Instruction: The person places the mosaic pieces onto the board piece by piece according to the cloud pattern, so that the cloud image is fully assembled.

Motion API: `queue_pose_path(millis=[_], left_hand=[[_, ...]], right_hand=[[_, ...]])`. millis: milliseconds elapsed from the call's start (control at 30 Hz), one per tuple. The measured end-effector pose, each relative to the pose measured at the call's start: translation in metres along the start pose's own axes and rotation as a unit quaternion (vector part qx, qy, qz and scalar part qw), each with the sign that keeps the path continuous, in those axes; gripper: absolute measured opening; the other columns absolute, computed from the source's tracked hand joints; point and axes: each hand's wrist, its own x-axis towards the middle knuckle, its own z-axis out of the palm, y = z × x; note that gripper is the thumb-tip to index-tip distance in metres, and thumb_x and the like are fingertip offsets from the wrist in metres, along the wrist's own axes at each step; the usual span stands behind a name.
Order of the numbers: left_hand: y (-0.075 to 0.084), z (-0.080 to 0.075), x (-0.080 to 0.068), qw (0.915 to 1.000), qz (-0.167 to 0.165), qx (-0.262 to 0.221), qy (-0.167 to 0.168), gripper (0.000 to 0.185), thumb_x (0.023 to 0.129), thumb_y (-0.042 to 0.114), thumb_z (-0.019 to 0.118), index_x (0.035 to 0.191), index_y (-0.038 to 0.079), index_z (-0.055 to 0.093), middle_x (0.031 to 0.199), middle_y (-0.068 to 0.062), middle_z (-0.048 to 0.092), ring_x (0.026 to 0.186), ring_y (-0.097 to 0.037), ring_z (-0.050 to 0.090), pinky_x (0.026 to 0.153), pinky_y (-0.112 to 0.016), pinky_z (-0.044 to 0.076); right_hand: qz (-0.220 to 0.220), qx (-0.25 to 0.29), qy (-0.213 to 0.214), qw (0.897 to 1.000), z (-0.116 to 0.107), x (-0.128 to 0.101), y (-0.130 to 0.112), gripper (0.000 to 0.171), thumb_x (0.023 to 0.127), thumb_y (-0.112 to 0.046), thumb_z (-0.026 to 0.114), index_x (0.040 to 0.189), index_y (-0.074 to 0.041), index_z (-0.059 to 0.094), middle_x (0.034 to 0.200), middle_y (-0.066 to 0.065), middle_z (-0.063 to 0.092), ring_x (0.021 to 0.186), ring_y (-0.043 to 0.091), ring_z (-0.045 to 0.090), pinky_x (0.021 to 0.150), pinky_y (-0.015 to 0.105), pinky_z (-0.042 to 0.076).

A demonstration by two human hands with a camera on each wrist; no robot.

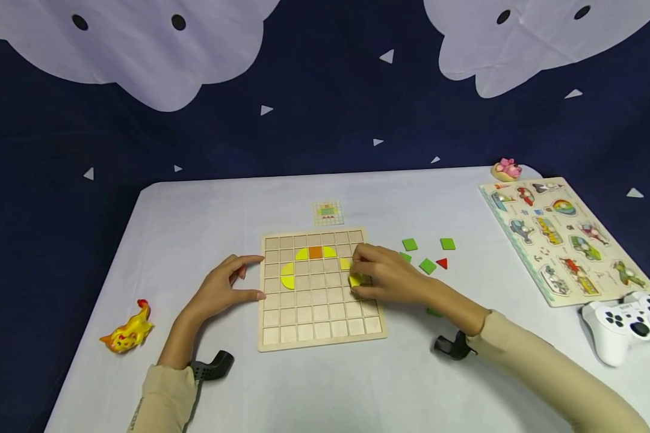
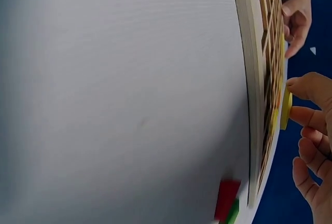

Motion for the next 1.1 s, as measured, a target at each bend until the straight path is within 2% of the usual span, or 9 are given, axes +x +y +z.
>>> queue_pose_path(millis=[233, 467, 800, 967, 1100], left_hand=[[0.000, 0.001, 0.000, 1.0000, 0.001, -0.002, -0.002, 0.075, 0.069, 0.031, 0.091, 0.135, 0.017, 0.061, 0.088, -0.002, 0.042, 0.082, -0.018, 0.039, 0.072, -0.029, 0.033], [0.001, -0.001, 0.000, 1.0000, 0.002, -0.002, -0.003, 0.075, 0.069, 0.031, 0.091, 0.135, 0.018, 0.061, 0.088, -0.002, 0.043, 0.081, -0.018, 0.040, 0.072, -0.030, 0.033], [0.000, -0.002, -0.001, 1.0000, 0.003, -0.009, -0.001, 0.074, 0.069, 0.030, 0.091, 0.135, 0.017, 0.061, 0.088, -0.002, 0.043, 0.081, -0.018, 0.039, 0.071, -0.029, 0.033], [0.000, -0.001, -0.001, 1.0000, 0.002, -0.005, -0.002, 0.074, 0.069, 0.031, 0.091, 0.136, 0.017, 0.060, 0.088, -0.002, 0.043, 0.081, -0.018, 0.039, 0.071, -0.029, 0.033], [0.000, -0.001, -0.001, 1.0000, 0.000, -0.003, 0.000, 0.074, 0.069, 0.031, 0.091, 0.136, 0.017, 0.060, 0.088, -0.002, 0.043, 0.081, -0.018, 0.039, 0.072, -0.030, 0.033]], right_hand=[[0.006, -0.001, -0.022, 1.000, 0.009, 0.010, -0.001, 0.019, 0.085, -0.025, 0.079, 0.095, -0.010, 0.076, 0.096, 0.000, 0.053, 0.082, 0.011, 0.046, 0.072, 0.027, 0.043], [0.049, 0.036, 0.000, 0.998, 0.014, 0.010, 0.000, 0.016, 0.083, -0.023, 0.082, 0.093, -0.011, 0.079, 0.092, -0.002, 0.055, 0.080, 0.008, 0.046, 0.066, 0.023, 0.042], [0.078, 0.069, 0.023, 0.994, 0.018, 0.012, 0.001, 0.017, 0.080, -0.025, 0.084, 0.092, -0.013, 0.080, 0.089, -0.004, 0.056, 0.082, 0.008, 0.047, 0.065, 0.022, 0.043], [0.095, 0.071, 0.015, 0.993, 0.019, 0.009, 0.001, 0.018, 0.080, -0.025, 0.083, 0.093, -0.013, 0.081, 0.090, -0.005, 0.056, 0.082, 0.007, 0.046, 0.065, 0.022, 0.043], [0.089, 0.056, 0.014, 0.994, 0.019, 0.009, 0.000, 0.019, 0.081, -0.025, 0.083, 0.095, -0.013, 0.080, 0.090, -0.004, 0.056, 0.081, 0.007, 0.047, 0.065, 0.021, 0.043]])
